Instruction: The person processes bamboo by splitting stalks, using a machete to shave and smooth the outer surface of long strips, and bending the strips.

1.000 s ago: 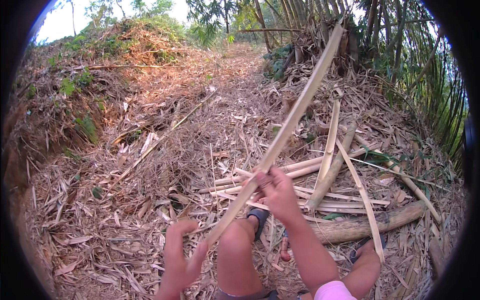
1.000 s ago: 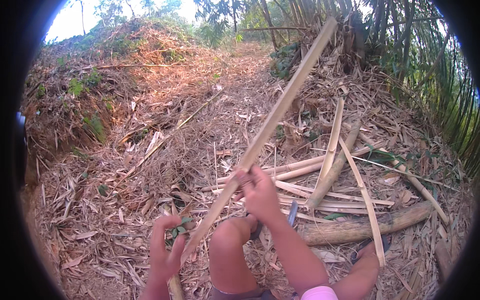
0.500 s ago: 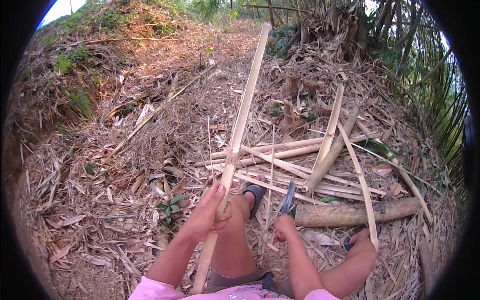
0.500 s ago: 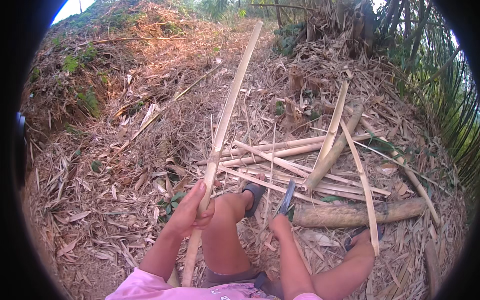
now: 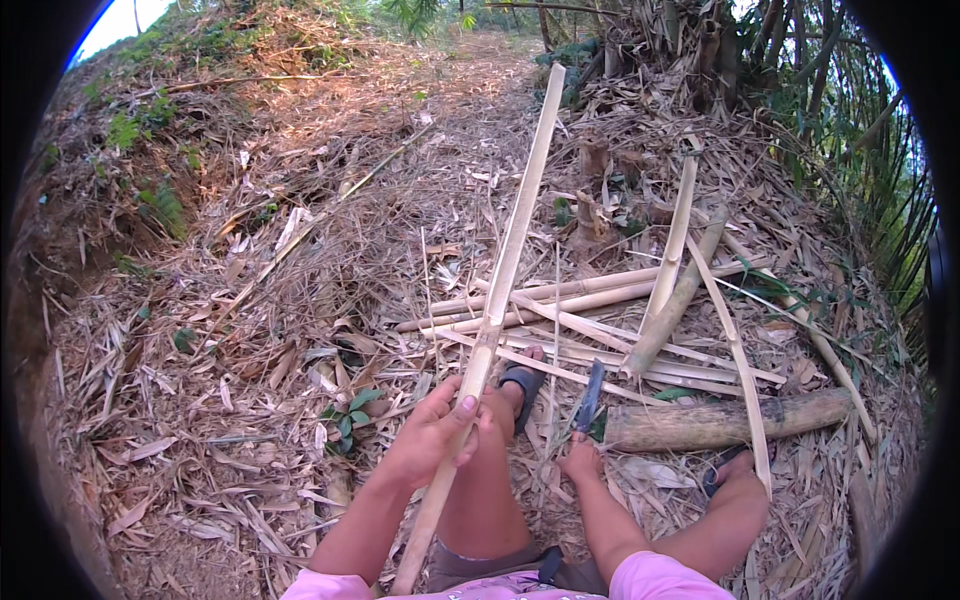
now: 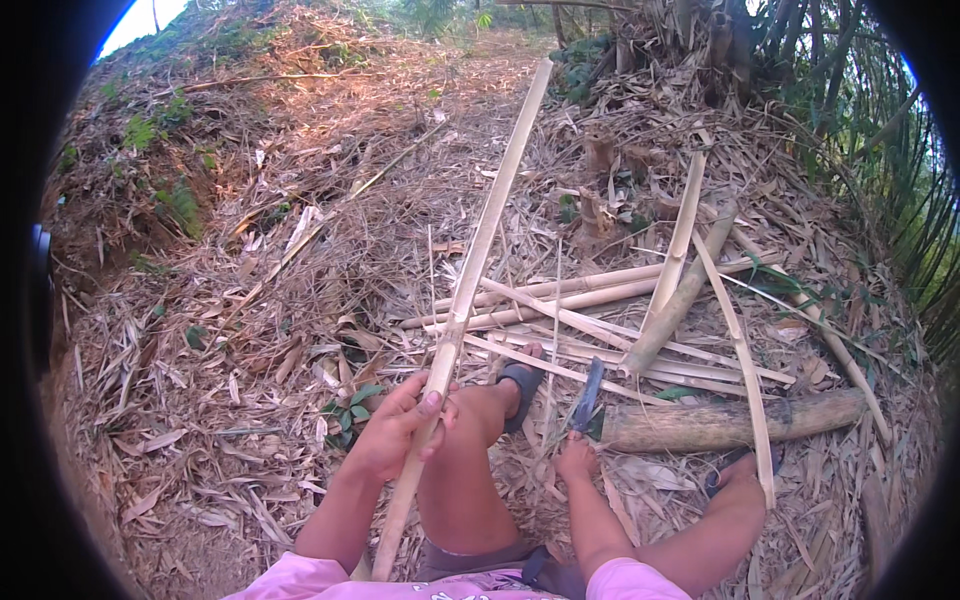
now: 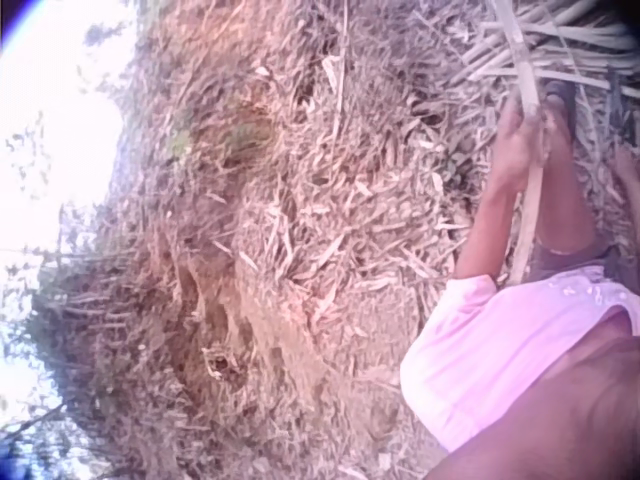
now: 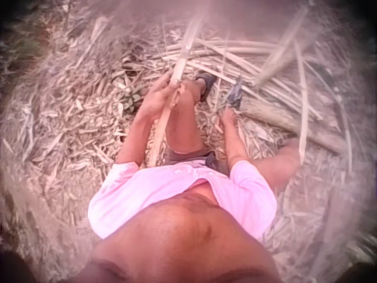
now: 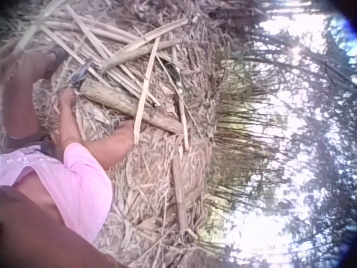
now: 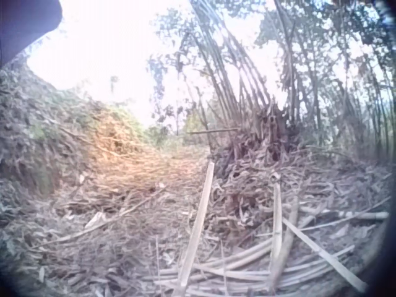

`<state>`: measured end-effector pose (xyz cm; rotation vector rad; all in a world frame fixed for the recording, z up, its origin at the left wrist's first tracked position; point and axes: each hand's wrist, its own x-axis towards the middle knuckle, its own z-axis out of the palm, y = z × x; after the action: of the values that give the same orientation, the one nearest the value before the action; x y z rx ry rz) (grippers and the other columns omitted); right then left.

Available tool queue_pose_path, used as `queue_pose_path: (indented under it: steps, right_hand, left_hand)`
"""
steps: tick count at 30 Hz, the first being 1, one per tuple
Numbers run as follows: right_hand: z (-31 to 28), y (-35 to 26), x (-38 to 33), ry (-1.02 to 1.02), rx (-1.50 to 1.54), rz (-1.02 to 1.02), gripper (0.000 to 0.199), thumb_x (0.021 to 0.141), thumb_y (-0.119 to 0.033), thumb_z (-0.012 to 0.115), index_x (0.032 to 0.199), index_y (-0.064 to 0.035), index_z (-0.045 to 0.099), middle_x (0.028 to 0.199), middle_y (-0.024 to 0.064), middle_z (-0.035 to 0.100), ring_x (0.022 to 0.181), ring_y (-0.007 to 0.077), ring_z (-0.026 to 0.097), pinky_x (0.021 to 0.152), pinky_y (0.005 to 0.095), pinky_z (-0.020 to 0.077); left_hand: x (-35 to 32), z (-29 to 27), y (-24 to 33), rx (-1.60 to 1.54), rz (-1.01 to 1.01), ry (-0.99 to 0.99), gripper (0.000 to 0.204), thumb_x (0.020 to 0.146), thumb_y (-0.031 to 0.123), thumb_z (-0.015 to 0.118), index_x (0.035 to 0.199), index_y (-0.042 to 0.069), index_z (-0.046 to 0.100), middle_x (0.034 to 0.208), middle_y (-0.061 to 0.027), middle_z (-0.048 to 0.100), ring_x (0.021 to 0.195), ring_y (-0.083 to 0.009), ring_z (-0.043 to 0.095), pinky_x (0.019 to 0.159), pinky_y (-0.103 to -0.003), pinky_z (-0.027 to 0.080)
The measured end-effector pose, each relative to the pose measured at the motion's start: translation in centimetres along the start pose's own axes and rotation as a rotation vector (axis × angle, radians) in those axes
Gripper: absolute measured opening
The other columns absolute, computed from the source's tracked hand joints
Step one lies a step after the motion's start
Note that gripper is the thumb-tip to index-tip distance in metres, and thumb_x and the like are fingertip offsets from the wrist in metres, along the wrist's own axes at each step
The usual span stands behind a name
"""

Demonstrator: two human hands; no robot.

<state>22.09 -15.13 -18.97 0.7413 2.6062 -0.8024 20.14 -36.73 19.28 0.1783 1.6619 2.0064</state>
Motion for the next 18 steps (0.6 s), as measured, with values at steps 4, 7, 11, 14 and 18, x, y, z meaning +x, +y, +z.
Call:
queue_pose_path:
  steps: [4,7,11,14,18]
  right_hand:
    - [-4.2,-1.6,-1.0,0.148,0.162,0.049,0.059,0.084,-0.032,0.065,0.124,0.0097,0.051,0.111,0.0205,0.065,0.11,0.0403,0.062,0.094,0.044,0.0495]
    - [-7.2,1.3,1.9,0.276,0.646,0.217,0.052,0.089,-0.035,0.064,0.115,0.0085,0.056,0.087,0.0132,0.064,0.078,0.0305,0.066,0.068,0.0369,0.0518]
    - [-16.6,-4.0,-7.4,0.309,1.362,0.176,0.048,0.098,-0.046,0.054,0.1,0.0015,0.062,0.056,0.0062,0.053,0.049,0.0221,0.059,0.051,0.0327,0.0498]
    - [-23.4,-4.4,-13.8,0.498,1.47,-0.374,0.029,0.102,-0.019,0.049,0.122,0.0023,0.051,0.081,0.0065,0.059,0.065,0.0115,0.06,0.057,0.0262,0.0501]
    - [-32.6,-5.6,-20.1,0.663,1.364,-0.752,0.042,0.094,-0.003,0.04,0.136,0.0015,0.037,0.095,0.0075,0.052,0.076,0.0106,0.056,0.064,0.0256,0.0505]
  left_hand:
    - [1.2,0.4,0.4,-0.131,-0.069,0.001,0.031,0.107,0.027,0.039,0.129,0.006,0.046,0.076,-0.005,0.053,0.044,-0.0082,0.04,0.041,-0.022,0.033]
    - [3.8,2.9,1.2,-0.204,-0.094,-0.123,0.029,0.108,0.031,0.031,0.12,0.01,0.046,0.071,-0.0035,0.049,0.041,-0.0078,0.036,0.039,-0.021,0.031]
    - [5.6,3.2,2.3,-0.197,-0.087,-0.238,0.022,0.108,0.024,0.033,0.117,0.007,0.044,0.079,-0.0054,0.054,0.044,-0.0099,0.043,0.039,-0.023,0.036]
    - [7.3,6.9,3.5,-0.108,-0.032,-0.261,0.018,0.105,0.017,0.035,0.116,0.006,0.045,0.088,-0.0072,0.058,0.049,-0.0116,0.048,0.041,-0.025,0.041]
    - [11.3,8.1,3.3,-0.279,-0.163,-0.487,0.021,0.102,0.022,0.041,0.115,0.006,0.048,0.078,-0.0017,0.051,0.045,-0.0065,0.04,0.035,-0.02,0.033]
